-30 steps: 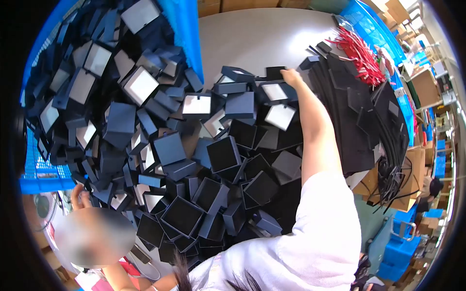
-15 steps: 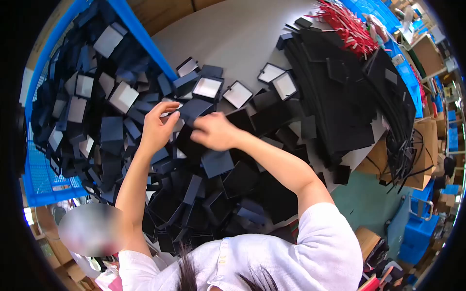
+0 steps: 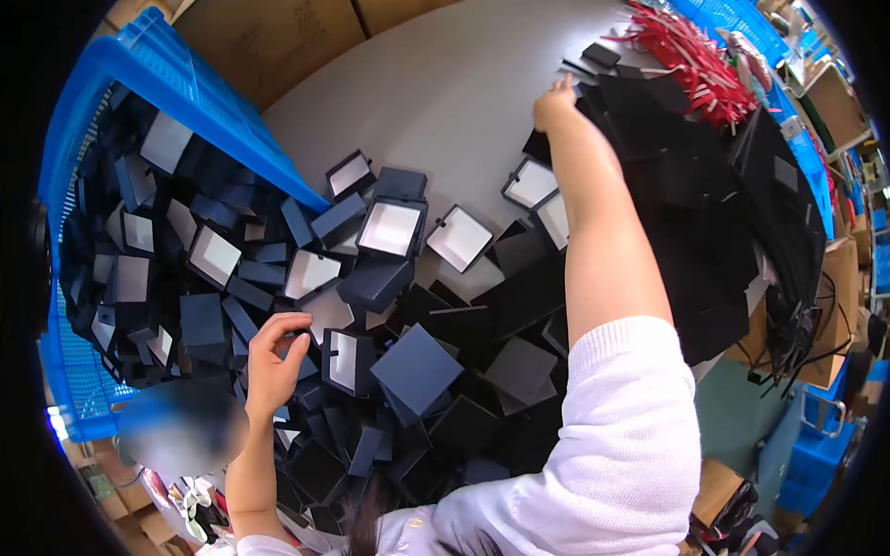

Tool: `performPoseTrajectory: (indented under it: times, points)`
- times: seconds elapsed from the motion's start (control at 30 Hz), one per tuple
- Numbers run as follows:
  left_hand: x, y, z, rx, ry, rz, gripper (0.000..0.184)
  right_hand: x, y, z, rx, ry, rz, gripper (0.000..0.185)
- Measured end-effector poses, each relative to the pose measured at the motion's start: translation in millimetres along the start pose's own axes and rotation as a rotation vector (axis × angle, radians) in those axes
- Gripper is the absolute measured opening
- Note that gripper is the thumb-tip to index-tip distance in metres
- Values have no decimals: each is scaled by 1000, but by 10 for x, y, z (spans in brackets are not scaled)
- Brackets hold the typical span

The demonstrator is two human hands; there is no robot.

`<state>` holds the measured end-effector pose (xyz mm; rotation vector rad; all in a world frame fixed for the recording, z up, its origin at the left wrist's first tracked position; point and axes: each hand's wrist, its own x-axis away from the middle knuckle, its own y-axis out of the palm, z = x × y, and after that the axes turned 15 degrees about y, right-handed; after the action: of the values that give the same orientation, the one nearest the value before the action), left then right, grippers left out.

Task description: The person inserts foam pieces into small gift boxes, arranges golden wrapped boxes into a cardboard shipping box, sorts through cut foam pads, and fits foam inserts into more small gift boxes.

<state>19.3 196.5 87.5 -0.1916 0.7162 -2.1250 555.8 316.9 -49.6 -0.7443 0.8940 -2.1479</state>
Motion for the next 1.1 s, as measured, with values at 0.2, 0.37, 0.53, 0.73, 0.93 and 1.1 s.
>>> performPoseTrajectory:
  times: [0.2, 0.37, 0.53, 0.73, 0.93, 1.1]
  points:
    - [-13, 69, 89, 17, -22, 42, 19, 209, -359, 8, -196, -210, 151, 31]
    - [-19, 177, 418, 608, -136, 302, 46, 2045, -1182, 139, -1012, -809, 957, 22]
    - [350, 391, 850, 1074, -312, 339, 62, 4024, -1150, -123, -1151, -1231, 1096, 14]
    - [1405, 409, 1034, 973, -365, 392, 44, 5181, -1032, -140, -1451, -1281, 814, 12]
    - [2208, 664, 1011, 622, -209, 624, 37, 5979, -950, -172, -2276, -591, -144, 41]
    - [2507, 1116, 1210, 736, -114, 704, 35, 6389, -582, -550, -2000, -435, 181, 35]
